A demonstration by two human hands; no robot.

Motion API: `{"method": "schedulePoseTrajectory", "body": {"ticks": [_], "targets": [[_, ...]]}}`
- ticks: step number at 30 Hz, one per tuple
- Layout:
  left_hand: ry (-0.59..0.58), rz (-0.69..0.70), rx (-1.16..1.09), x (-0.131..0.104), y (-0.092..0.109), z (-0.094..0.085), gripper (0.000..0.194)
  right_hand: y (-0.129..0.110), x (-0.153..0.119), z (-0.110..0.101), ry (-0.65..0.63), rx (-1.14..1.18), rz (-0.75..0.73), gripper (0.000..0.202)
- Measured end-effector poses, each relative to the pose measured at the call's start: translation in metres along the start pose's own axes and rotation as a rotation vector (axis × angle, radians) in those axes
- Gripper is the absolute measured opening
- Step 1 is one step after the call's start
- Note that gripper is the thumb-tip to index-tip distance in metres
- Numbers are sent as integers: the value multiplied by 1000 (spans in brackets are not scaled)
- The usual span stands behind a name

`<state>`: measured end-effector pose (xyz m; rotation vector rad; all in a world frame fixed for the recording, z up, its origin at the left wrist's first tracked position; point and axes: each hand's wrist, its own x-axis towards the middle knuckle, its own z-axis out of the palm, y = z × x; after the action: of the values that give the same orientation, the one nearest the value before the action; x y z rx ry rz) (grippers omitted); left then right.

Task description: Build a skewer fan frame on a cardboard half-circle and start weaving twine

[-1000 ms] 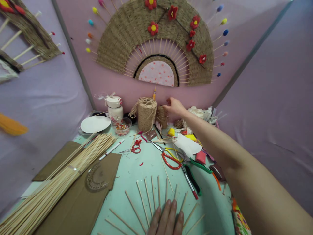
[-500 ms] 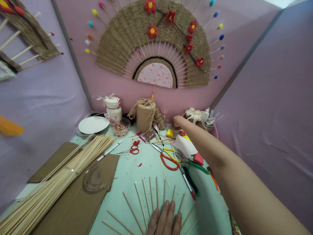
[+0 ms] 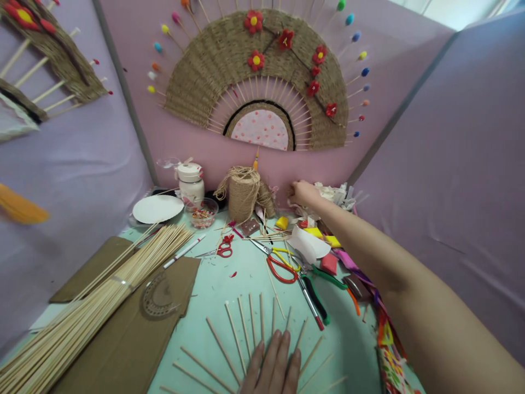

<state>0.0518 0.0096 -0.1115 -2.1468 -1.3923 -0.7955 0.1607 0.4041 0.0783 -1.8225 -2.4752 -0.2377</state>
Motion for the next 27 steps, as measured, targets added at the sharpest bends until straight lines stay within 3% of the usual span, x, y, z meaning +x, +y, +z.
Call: {"method": "schedulePoseTrajectory", "body": {"ticks": [5, 10, 15, 18, 21, 27], "targets": [[-61, 168, 62, 9, -15, -15, 42, 16, -18, -45, 279, 142, 3, 38], [-148, 127, 57, 18, -17, -30, 49, 29, -39, -83, 609, 815, -66, 48], [-166, 122, -54, 20, -15, -36, 87, 34, -75, -120, 759, 1098, -190, 51], [-163, 61, -93, 21, -13, -40, 94, 30, -108, -137, 788, 1117, -214, 46], [-165, 25, -103, 24, -11, -45, 92, 22, -147, -145, 733, 1122, -215, 41], [-100, -53, -304, 33, -11, -65, 60, 7, -225, -130, 618, 1291, -92, 35]]}}
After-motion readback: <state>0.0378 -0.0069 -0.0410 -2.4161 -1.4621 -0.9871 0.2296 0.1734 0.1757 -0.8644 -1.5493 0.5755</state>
